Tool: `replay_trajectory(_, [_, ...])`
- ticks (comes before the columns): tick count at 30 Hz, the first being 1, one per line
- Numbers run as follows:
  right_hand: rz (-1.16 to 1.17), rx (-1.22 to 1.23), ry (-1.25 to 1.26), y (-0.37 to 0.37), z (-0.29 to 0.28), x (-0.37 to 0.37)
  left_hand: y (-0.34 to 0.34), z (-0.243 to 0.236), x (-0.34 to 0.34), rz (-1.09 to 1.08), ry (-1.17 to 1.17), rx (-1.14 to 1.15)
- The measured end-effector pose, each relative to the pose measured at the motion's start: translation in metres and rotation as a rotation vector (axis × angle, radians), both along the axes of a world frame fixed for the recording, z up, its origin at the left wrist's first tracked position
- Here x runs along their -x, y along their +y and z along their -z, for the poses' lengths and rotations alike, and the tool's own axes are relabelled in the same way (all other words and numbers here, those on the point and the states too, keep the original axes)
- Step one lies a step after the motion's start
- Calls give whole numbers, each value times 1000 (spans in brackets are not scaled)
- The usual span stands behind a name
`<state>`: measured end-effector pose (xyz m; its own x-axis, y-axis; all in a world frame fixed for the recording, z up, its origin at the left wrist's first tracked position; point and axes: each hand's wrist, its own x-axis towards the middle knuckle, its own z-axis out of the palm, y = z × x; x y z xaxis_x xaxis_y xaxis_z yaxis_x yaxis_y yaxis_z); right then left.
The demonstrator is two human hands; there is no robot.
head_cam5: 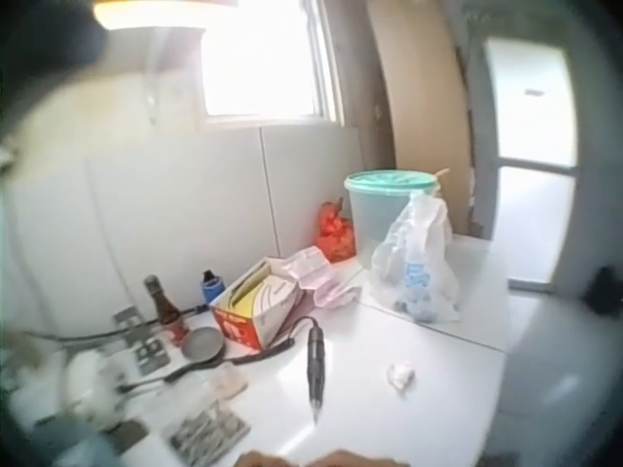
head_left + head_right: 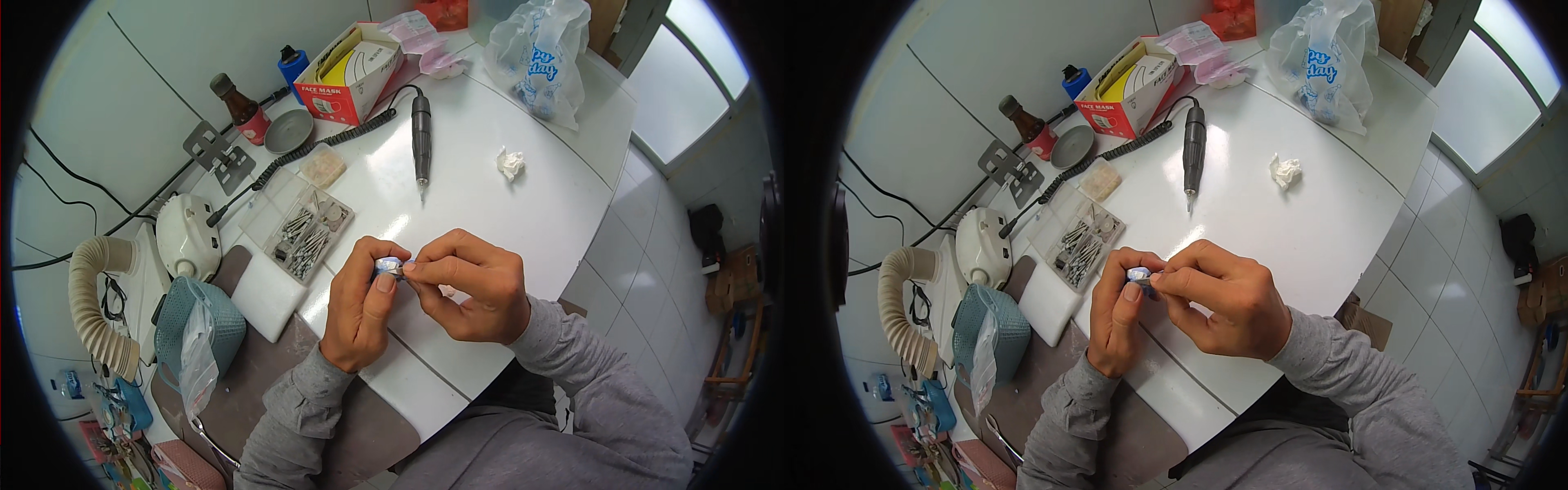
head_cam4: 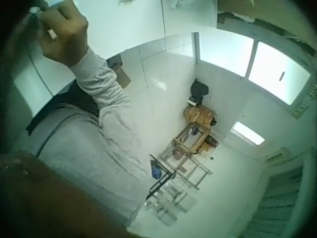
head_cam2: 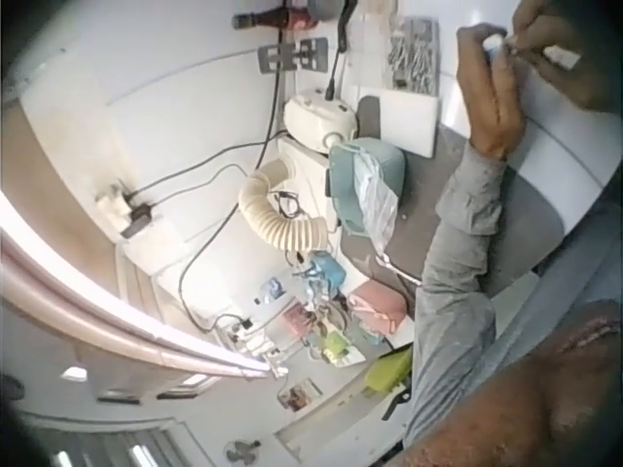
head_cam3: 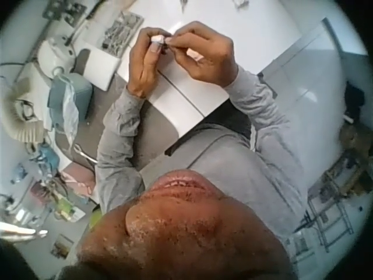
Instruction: Trim and refine a dental impression model using a rotary tool at a workbench.
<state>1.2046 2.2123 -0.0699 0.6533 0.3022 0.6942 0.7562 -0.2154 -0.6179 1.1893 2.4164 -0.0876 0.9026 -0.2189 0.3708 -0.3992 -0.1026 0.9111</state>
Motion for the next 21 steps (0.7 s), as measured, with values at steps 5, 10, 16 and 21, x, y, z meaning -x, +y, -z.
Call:
replay_trajectory(5, [-24,-7,22,-2,-1,-1,3,-6,2,18,54,-22])
replay_trajectory(10, [-29,-13,11,-1,1,-1,3,-7,2,33,85,-22])
replay_trajectory(16, [-30,-15,6,-1,0,0,3,-8,3,16,76,-32])
replay_trajectory(21, [-27,-21,12,0,2,1,2,-7,3,16,75,-31])
